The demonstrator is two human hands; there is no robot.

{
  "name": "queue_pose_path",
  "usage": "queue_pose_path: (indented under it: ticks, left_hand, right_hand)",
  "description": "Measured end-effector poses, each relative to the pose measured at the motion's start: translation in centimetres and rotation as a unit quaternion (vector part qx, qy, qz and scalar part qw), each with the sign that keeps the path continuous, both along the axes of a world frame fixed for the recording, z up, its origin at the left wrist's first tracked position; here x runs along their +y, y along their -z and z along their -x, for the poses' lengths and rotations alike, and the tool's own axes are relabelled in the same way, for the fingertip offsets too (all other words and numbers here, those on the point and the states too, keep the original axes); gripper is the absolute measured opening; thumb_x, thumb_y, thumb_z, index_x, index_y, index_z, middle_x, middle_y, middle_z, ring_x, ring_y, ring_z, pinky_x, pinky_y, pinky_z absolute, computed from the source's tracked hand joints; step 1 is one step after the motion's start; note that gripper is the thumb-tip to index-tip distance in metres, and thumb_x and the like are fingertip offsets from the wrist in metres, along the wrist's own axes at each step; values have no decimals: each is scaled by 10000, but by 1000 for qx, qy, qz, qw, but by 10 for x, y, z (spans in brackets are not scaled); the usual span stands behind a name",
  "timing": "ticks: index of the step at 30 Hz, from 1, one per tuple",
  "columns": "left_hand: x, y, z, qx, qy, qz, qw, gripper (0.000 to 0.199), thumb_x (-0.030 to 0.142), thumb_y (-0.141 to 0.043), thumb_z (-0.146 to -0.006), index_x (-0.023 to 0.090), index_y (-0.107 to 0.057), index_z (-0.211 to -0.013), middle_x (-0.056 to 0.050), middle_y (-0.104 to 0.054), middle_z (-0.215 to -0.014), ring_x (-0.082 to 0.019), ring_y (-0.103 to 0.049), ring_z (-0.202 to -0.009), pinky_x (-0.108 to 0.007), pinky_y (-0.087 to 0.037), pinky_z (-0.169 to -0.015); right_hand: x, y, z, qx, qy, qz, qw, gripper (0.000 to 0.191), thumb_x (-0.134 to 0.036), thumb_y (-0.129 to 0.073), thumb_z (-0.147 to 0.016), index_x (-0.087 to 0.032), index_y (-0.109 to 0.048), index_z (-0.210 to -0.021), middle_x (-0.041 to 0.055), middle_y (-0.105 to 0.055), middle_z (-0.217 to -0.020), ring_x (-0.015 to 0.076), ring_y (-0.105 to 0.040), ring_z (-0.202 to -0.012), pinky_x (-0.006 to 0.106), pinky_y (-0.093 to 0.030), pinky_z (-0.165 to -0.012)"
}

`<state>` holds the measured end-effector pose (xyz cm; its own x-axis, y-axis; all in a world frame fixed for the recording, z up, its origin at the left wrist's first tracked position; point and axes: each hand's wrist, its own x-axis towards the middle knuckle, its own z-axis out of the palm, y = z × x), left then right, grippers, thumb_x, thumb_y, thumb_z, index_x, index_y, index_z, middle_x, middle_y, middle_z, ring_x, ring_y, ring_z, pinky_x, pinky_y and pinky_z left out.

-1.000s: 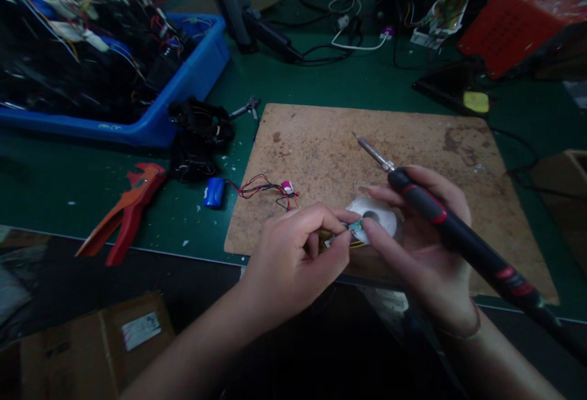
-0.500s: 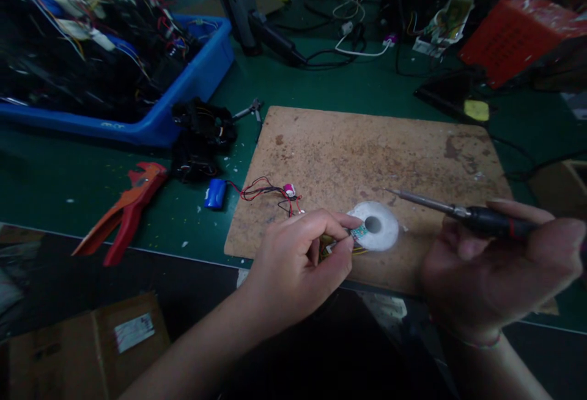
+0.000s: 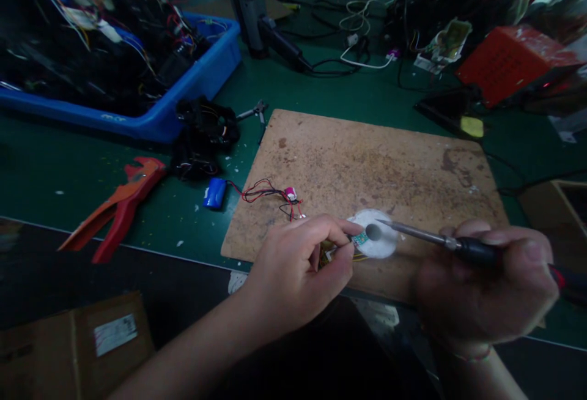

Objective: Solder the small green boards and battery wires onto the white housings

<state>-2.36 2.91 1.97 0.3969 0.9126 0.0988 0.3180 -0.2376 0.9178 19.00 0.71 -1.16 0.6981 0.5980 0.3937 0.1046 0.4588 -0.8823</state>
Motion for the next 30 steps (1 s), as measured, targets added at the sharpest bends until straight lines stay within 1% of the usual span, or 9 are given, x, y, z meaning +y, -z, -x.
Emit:
queue_pose_path:
  ticks: [2,4,8,12,17,22,25,30]
  left_hand:
    - [0,1,0,-3,1,0,1000,143,92,-725,-883,199,-651,-824,86,-815,-1135,-7,-490,-500,-188,-378,-499]
    - [1,1,0,-5,2,0,1000,141,94,-720,-888,201,-648,-832,85,-814,-1139,-7,-481,-495,-187,-377,-496]
    - [0,2,0,-5,4,-1,1000,136,100,-719,-892,203,-648,-841,83,-810,-1169,-8,-475,-498,-188,-389,-506]
    - [0,1,1,-6,3,-3,1000,136,98,-717,-899,198,-646,-841,75,-813,-1156,-5,-481,-500,-181,-387,-502]
    - [0,1,0,-7,4,-11,1000,145,83,-725,-887,188,-642,-833,61,-818,-1156,5,-466,-486,-177,-380,-495]
    - [0,1,0,-6,7,-10,1000,139,97,-723,-897,188,-639,-832,59,-815,-1168,3,-472,-490,-180,-373,-491]
    - [0,1,0,-12,7,-7,1000,139,94,-718,-899,192,-639,-837,60,-815,-1175,0,-470,-487,-181,-373,-488]
    - [0,1,0,-8,4,-7,1000,146,89,-724,-891,195,-638,-840,73,-814,-1172,-2,-461,-492,-185,-384,-507]
  right_hand:
    - [1,-1,0,-1,-9,-21,1000,198,-338,-635,-844,-226,-619,-682,-37,-462,-596,130,-462,-530,293,-370,-475]
    - [3,-2,0,-5,-14,-35,999,172,-281,-614,-821,-218,-613,-661,-40,-450,-580,127,-450,-507,287,-352,-448]
    - [4,-2,0,-17,-18,-46,999,142,-261,-574,-754,-217,-584,-619,-46,-424,-533,136,-423,-454,295,-319,-405]
    - [3,1,0,-29,-32,-55,998,128,-221,-531,-729,-207,-600,-624,-36,-450,-545,141,-433,-466,303,-308,-408]
    - [2,-1,5,-32,-34,-33,998,116,-212,-541,-723,-218,-608,-629,-38,-457,-542,151,-451,-489,329,-336,-452]
    - [3,-9,12,-31,-1,0,1000,118,-231,-577,-688,-235,-557,-572,-51,-424,-520,143,-435,-486,335,-323,-495]
    - [4,-11,13,-26,-13,8,1000,127,-247,-595,-690,-235,-557,-569,-52,-425,-518,135,-420,-486,319,-312,-493]
    - [4,-11,12,-25,-28,9,999,134,-233,-600,-690,-225,-541,-569,-47,-441,-512,134,-439,-502,307,-306,-474]
